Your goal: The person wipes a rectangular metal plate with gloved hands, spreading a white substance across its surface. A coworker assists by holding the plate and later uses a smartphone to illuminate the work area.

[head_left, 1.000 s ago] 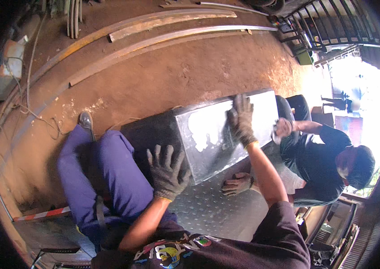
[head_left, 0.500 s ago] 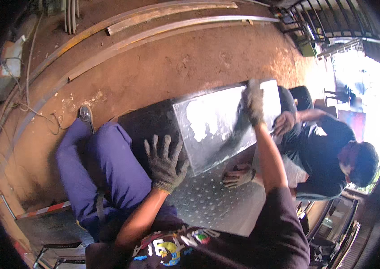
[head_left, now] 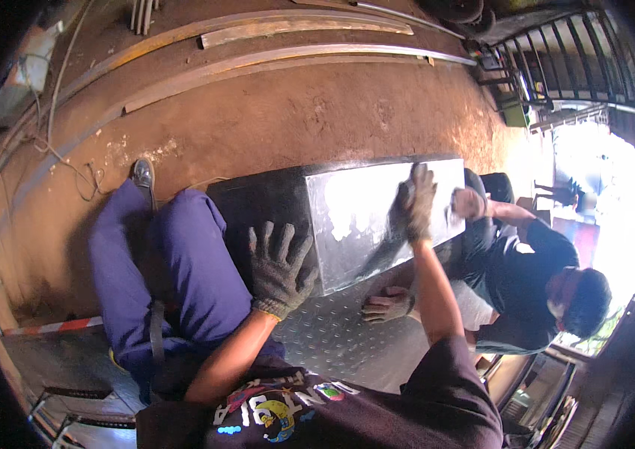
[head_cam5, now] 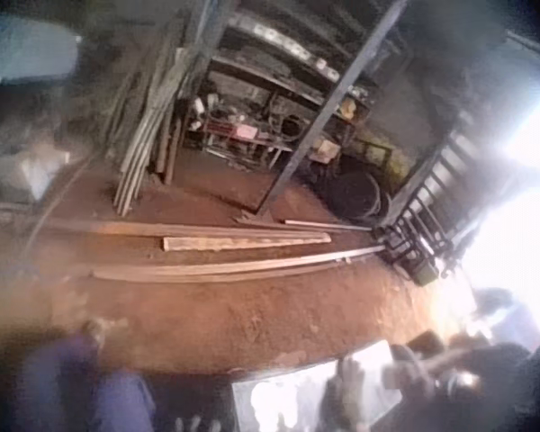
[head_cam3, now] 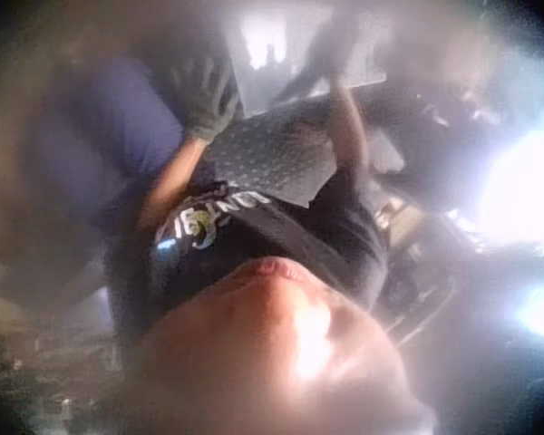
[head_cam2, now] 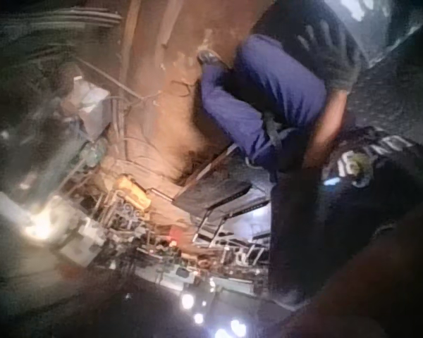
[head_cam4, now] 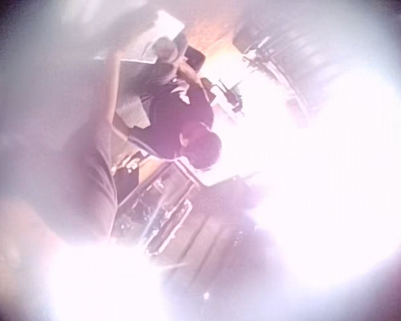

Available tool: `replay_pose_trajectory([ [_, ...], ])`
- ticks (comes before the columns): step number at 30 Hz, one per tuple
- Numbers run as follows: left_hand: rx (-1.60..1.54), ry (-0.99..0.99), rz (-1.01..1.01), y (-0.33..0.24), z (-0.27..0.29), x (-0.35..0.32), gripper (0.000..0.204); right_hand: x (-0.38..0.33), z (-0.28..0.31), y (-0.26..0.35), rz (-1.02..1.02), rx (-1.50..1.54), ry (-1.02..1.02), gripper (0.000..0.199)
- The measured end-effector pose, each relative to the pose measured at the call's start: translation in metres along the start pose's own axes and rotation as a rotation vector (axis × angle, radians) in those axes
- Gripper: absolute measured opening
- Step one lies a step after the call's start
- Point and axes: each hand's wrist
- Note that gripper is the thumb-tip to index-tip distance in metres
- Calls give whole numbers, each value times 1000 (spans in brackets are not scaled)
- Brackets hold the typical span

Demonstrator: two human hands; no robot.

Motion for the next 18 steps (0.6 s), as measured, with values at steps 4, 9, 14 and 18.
replay_pose_trajectory([
  [4, 38, 25, 42, 7, 7, -6, 70, -23, 15, 27, 395, 5, 170, 75],
  [9, -11, 0, 14, -2, 2, 2, 67, 10, 2, -11, -142, -101, 21, 64],
  [14, 0, 10, 41, 0, 9, 1, 66, -13, -5, -9, 401, 41, 51, 67],
  [18, -70, 13, 7, -11, -2, 10, 68, 25, -6, -59, -248, -13, -166, 61],
])
Point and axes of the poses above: each hand's wrist, its own x-axis towards the middle knuckle, its own z-axis out of the back of the hand, y = z × x, and after that the axes turned 6 degrees about -z, right-handed
